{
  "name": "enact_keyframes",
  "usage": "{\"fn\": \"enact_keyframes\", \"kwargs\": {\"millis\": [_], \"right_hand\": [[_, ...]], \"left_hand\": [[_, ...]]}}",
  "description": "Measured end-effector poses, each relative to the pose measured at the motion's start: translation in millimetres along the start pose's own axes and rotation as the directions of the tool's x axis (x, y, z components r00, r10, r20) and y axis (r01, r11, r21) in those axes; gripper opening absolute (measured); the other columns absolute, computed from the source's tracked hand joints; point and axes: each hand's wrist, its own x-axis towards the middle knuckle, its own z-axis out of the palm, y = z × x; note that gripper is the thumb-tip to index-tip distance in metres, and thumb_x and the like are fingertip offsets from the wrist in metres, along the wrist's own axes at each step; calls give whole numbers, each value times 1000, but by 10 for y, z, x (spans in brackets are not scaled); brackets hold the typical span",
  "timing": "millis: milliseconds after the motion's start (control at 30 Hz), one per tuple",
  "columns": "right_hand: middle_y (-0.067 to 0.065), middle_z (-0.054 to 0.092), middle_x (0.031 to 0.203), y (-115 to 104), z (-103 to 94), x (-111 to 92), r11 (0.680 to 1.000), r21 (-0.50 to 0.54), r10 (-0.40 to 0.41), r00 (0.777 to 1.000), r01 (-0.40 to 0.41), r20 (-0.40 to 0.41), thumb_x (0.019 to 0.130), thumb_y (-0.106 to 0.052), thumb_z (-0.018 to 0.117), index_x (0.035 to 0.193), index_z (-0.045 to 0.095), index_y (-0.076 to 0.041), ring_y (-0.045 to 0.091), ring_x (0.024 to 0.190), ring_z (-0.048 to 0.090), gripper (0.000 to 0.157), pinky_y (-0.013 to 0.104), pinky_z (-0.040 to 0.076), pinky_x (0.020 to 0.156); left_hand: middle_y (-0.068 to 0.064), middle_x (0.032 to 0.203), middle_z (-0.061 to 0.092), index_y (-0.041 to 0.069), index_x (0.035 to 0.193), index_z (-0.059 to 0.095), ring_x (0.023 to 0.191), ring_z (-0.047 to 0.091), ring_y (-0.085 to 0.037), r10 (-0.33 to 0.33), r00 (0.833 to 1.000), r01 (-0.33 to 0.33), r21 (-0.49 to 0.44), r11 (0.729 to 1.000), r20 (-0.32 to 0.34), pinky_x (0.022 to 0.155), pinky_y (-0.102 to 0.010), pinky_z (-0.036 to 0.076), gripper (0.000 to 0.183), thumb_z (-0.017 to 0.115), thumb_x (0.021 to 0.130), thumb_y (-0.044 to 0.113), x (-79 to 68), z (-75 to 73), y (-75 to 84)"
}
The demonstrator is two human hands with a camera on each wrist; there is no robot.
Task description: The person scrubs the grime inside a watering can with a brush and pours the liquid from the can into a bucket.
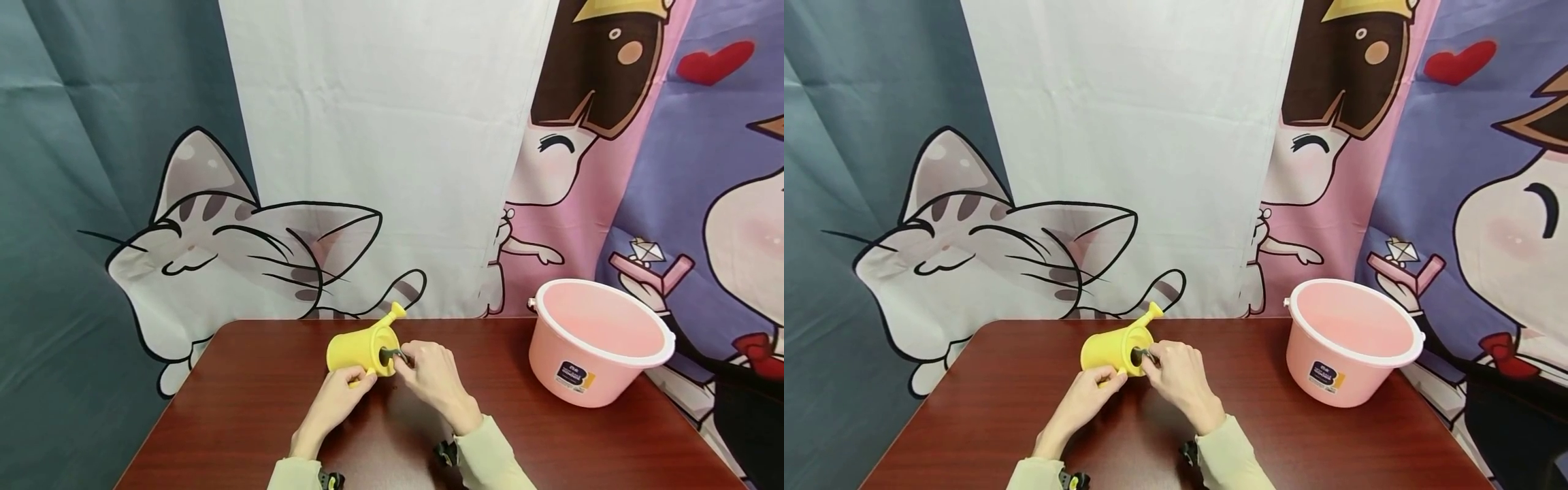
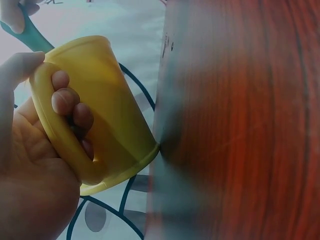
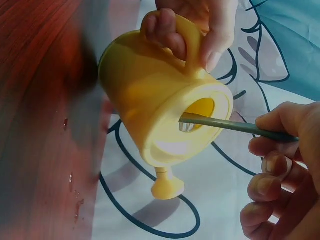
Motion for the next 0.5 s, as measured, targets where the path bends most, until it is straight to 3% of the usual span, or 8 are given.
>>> {"fn": "enact_keyframes", "kwargs": {"millis": [333,500], "right_hand": [[-14,34,58,52,100,-36,999,-30,12,1000,-11,18,82,-17,70,58,40,-26,5,50,36,39,24,31,44],[-15,36,57,107,206,-85,994,-53,93,995,-91,40,86,-25,72,58,41,-28,6,50,40,42,25,32,44]], "left_hand": [[8,57,38,19,67,53,51,38,-8,7,1000,-7,8,1000,-2,52,-23,34,39,61,94,47,15,5,10],[8,57,38,19,67,53,51,38,-7,9,1000,-9,8,1000,1,52,-23,35,39,61,94,46,1,10,7]]}}
